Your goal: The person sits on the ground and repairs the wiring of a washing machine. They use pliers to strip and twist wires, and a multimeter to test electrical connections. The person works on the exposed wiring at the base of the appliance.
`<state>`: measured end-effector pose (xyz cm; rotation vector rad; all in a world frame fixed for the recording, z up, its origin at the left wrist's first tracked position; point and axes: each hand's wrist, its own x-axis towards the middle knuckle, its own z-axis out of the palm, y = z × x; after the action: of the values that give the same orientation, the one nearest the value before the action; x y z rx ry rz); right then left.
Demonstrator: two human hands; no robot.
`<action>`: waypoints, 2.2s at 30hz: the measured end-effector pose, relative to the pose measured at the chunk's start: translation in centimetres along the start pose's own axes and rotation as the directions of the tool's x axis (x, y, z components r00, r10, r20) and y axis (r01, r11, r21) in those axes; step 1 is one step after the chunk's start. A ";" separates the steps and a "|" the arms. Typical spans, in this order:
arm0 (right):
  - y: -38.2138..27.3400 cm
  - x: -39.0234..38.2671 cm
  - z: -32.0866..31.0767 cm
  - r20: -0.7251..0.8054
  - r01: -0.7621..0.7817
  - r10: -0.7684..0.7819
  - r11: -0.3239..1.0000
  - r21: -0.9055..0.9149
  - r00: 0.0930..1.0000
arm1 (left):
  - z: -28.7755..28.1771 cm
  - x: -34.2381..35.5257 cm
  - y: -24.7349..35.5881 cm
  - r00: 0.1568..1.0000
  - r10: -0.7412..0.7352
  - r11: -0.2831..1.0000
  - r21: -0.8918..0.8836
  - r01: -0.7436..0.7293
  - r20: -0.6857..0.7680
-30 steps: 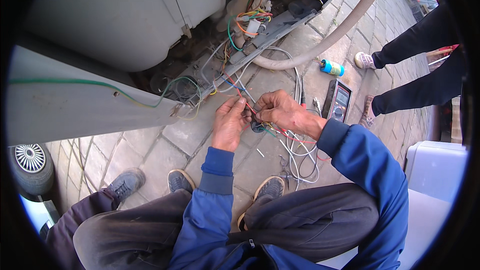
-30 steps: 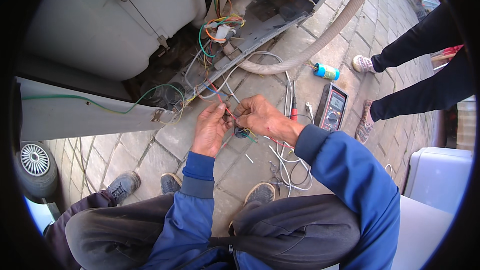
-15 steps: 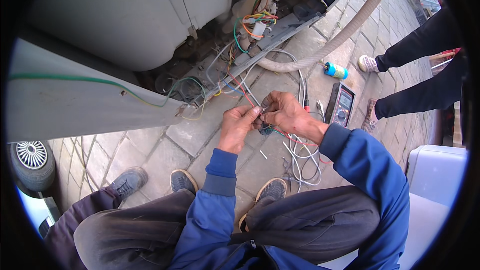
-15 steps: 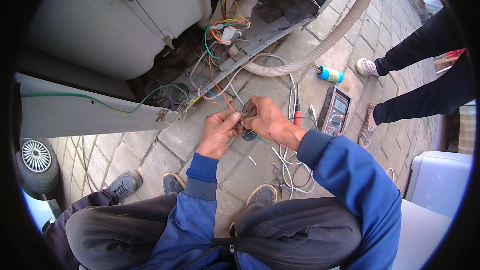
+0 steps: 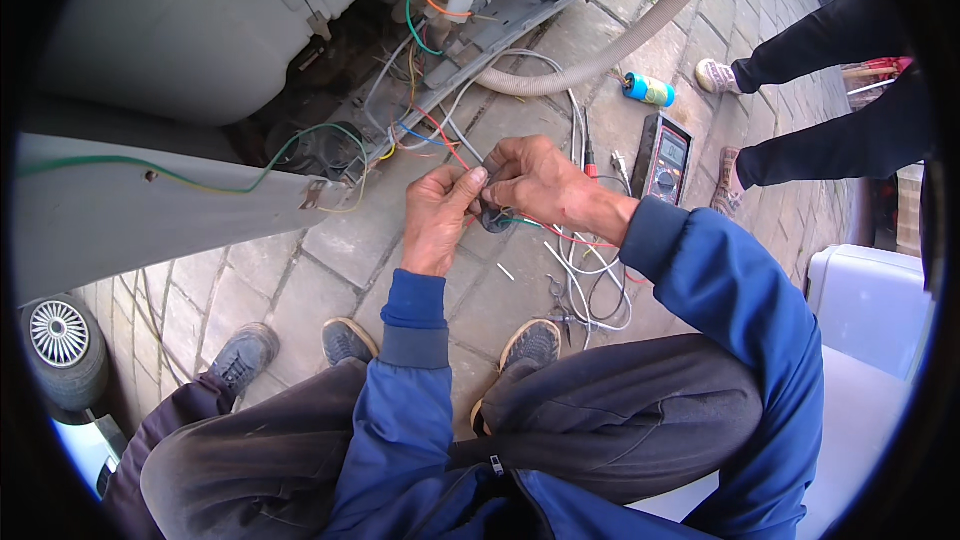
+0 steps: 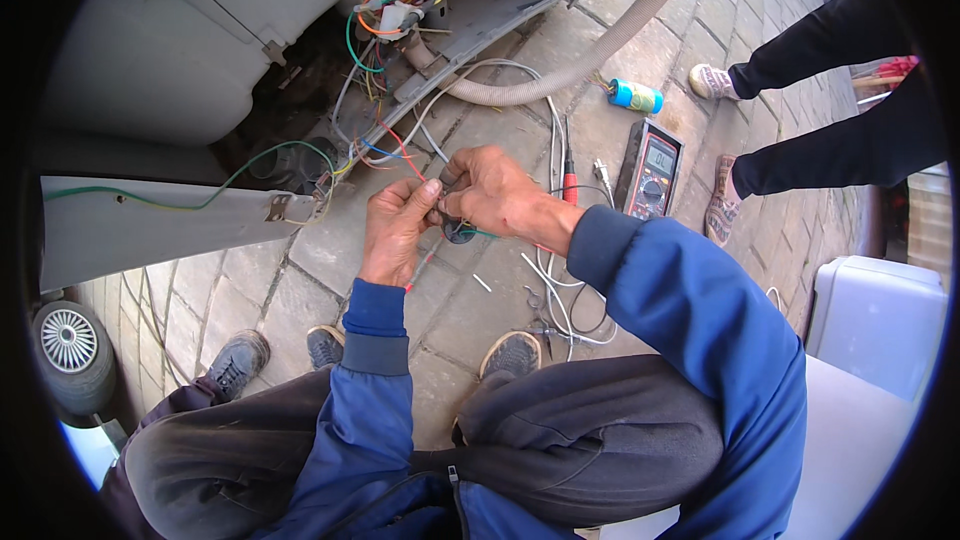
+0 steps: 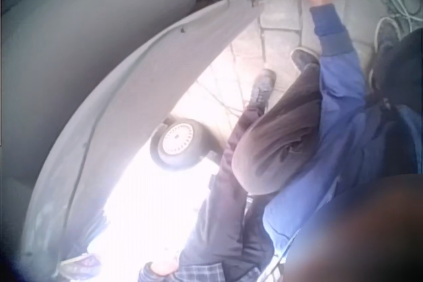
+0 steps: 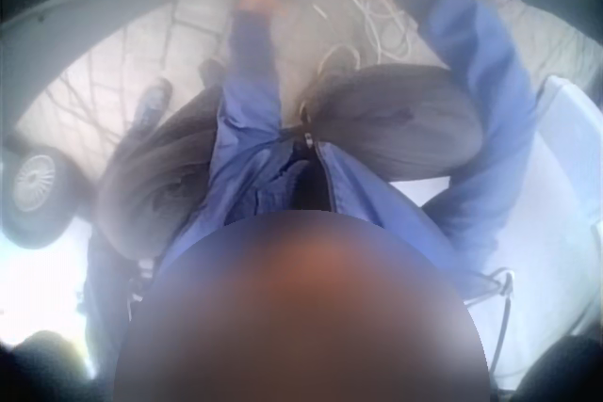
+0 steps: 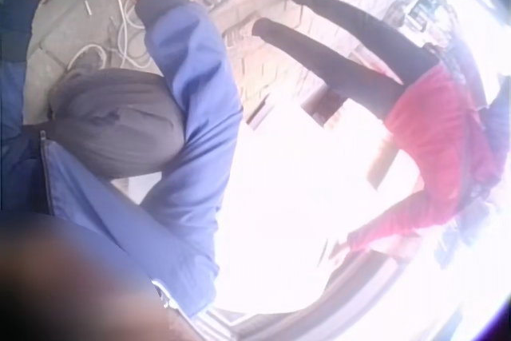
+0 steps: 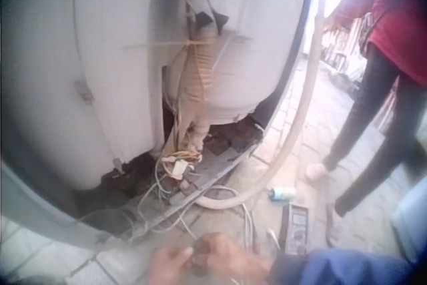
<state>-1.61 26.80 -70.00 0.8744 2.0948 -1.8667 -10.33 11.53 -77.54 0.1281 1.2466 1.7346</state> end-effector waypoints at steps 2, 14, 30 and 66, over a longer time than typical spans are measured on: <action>0.2 0.0 -0.2 0.029 -0.001 -0.001 0.998 0.064 1.000 | -0.2 0.0 -0.2 0.999 0.004 0.999 -0.047 -0.003 0.032; -1.2 -0.2 -1.4 0.040 0.029 -0.032 0.997 0.072 0.999 | -0.4 -0.4 0.9 0.987 -0.018 0.926 -0.369 0.077 0.160; -1.1 -0.9 -1.9 0.156 0.059 0.000 0.926 -0.372 0.988 | -1.6 0.0 0.4 0.994 0.007 0.963 -0.267 0.024 0.113; 13.7 -4.9 6.6 0.042 0.030 0.000 0.714 -0.700 0.999 | -3.0 0.3 -0.6 0.998 0.007 0.999 0.032 -0.008 0.058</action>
<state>8.30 19.44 -80.11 0.6032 2.4850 -0.8966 -11.78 9.76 -79.55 0.2005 1.2333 1.7062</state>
